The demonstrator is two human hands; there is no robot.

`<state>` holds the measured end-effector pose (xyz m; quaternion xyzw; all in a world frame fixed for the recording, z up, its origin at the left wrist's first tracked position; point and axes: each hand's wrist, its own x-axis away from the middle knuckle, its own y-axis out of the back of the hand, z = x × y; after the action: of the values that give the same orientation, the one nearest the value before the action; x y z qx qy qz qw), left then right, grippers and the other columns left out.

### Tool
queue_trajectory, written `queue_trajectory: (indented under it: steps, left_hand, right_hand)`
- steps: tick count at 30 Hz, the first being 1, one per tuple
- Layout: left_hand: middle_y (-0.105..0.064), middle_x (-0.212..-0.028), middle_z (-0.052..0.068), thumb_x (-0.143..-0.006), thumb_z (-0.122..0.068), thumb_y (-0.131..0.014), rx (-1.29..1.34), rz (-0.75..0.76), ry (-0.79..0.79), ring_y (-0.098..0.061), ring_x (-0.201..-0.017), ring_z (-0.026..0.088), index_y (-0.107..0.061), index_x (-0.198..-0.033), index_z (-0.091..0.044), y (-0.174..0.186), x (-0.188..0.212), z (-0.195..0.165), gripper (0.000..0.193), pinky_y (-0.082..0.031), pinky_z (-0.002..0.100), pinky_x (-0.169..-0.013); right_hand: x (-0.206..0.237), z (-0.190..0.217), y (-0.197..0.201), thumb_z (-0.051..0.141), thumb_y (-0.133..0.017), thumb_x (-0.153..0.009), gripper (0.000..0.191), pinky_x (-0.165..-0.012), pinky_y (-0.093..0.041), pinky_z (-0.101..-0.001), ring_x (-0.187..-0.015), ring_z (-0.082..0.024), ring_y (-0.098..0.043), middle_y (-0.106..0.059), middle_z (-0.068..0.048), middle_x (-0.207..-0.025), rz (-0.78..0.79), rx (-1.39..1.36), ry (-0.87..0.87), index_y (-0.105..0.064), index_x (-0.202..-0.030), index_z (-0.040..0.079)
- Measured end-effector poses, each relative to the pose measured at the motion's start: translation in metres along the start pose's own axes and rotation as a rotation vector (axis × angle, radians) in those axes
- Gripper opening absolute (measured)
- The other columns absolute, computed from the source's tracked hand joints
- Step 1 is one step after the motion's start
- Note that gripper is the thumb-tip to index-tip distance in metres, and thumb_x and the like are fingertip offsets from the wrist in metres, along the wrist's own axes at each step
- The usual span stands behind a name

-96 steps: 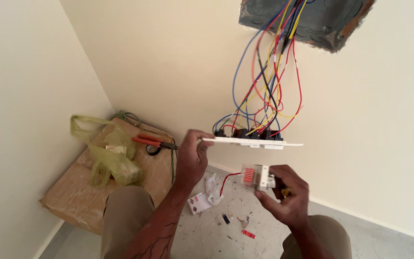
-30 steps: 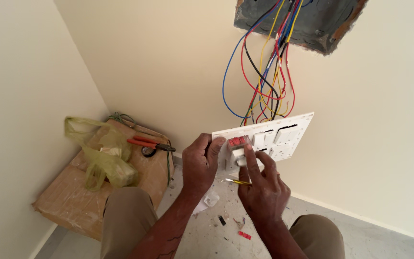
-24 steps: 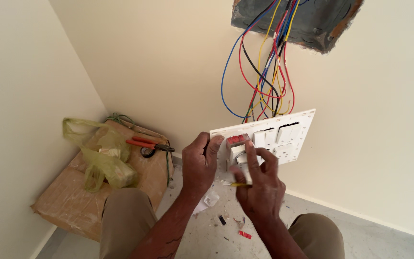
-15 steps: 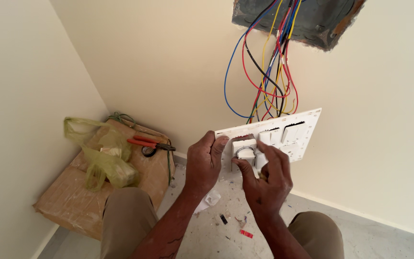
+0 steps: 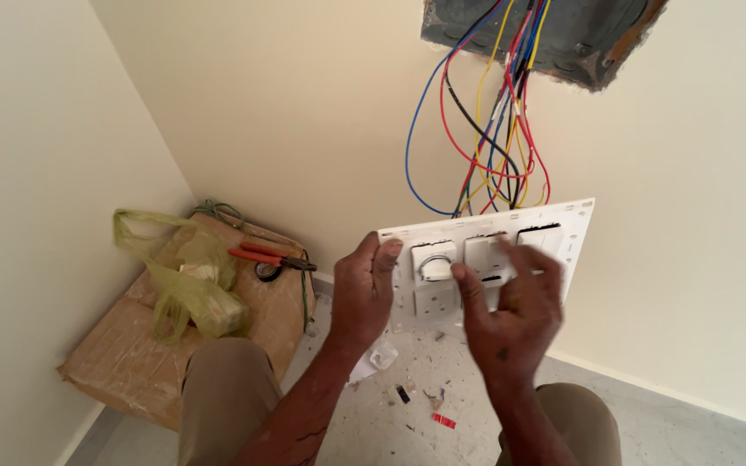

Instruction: The person connects wires to an electrical panel faceplate including a fan regulator and switches using a screwdriver and wire strippers. They then begin to position the panel into a wall-mounted box.

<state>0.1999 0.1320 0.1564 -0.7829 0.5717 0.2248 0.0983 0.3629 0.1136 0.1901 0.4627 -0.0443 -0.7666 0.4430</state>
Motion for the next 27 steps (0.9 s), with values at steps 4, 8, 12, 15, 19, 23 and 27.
queue_trajectory:
  steps: [4, 8, 12, 15, 19, 23, 27]
  left_hand:
    - [-0.047, -0.061, 0.006, -0.108, -0.037, -0.05, 0.0, 0.011, -0.021, -0.041, -0.058, 0.011, -0.056, -0.09, 0.0, 0.005, 0.0, 0.012, 0.042, -0.039, 0.032, -0.051]
    - [-0.041, -0.064, 0.008, -0.109, -0.039, -0.052, -0.033, 0.017, 0.01, -0.039, -0.062, 0.013, -0.049, -0.085, 0.0, 0.005, 0.003, 0.024, 0.046, -0.039, 0.034, -0.053]
    - [-0.049, -0.078, 0.008, -0.109, -0.039, -0.052, -0.022, -0.037, -0.082, -0.048, -0.073, 0.018, -0.053, -0.091, -0.001, 0.005, 0.004, 0.031, 0.043, -0.045, 0.034, -0.067]
    - [-0.058, -0.089, 0.007, -0.109, -0.038, -0.053, 0.02, -0.04, -0.176, -0.055, -0.085, 0.02, -0.058, -0.097, -0.002, 0.012, 0.004, 0.034, 0.038, -0.047, 0.036, -0.081]
    - [-0.059, -0.092, 0.009, -0.094, -0.038, -0.072, -0.075, 0.045, -0.197, -0.054, -0.088, 0.024, -0.061, -0.098, -0.003, 0.027, 0.005, 0.038, 0.037, -0.047, 0.038, -0.081]
    - [-0.062, -0.094, 0.008, -0.083, -0.044, -0.081, -0.021, 0.04, -0.098, -0.06, -0.087, 0.023, -0.061, -0.096, -0.004, 0.028, 0.005, 0.041, 0.047, -0.051, 0.036, -0.081]
    - [-0.062, -0.101, 0.009, -0.091, -0.042, -0.075, -0.07, 0.003, -0.145, -0.063, -0.096, 0.026, -0.058, -0.102, -0.005, 0.019, 0.016, 0.041, 0.042, -0.051, 0.04, -0.089]
  right_hand:
    - [-0.021, 0.007, 0.012, 0.035, -0.09, -0.074, 0.075, -0.072, -0.059, -0.0371, -0.096, -0.024, -0.066, -0.057, -0.018, -0.125, -0.019, -0.082, 0.242, -0.063, -0.132, -0.003]
    - [-0.033, 0.012, 0.015, 0.043, -0.09, -0.075, 0.067, -0.073, -0.062, -0.0392, -0.092, -0.023, -0.073, -0.062, -0.012, -0.129, 0.224, 0.014, 0.157, -0.069, -0.127, 0.006]
    - [-0.031, 0.015, 0.007, 0.05, -0.089, -0.074, 0.059, -0.069, -0.061, -0.0388, -0.087, -0.023, -0.072, -0.061, -0.011, -0.115, 0.243, 0.056, 0.151, -0.076, -0.117, 0.011]
    - [-0.021, 0.017, -0.003, 0.05, -0.09, -0.068, 0.057, -0.061, -0.058, -0.0372, -0.076, -0.019, -0.07, -0.062, -0.006, -0.106, 0.227, 0.039, 0.026, -0.079, -0.109, 0.012]
    - [-0.005, 0.014, -0.013, 0.048, -0.092, -0.067, 0.052, -0.057, -0.055, -0.0339, -0.078, -0.018, -0.067, -0.061, -0.006, -0.104, 0.154, 0.003, 0.072, -0.08, -0.103, 0.011]
    - [0.002, 0.006, -0.021, 0.044, -0.094, -0.065, 0.052, -0.054, -0.052, -0.0328, -0.073, -0.017, -0.064, -0.062, -0.006, -0.101, 0.129, -0.021, 0.05, -0.08, -0.102, 0.011]
    - [0.002, -0.005, -0.023, 0.036, -0.093, -0.069, 0.045, -0.055, -0.049, -0.0323, -0.07, -0.014, -0.061, -0.062, -0.006, -0.101, 0.161, -0.133, 0.058, -0.08, -0.104, 0.011]
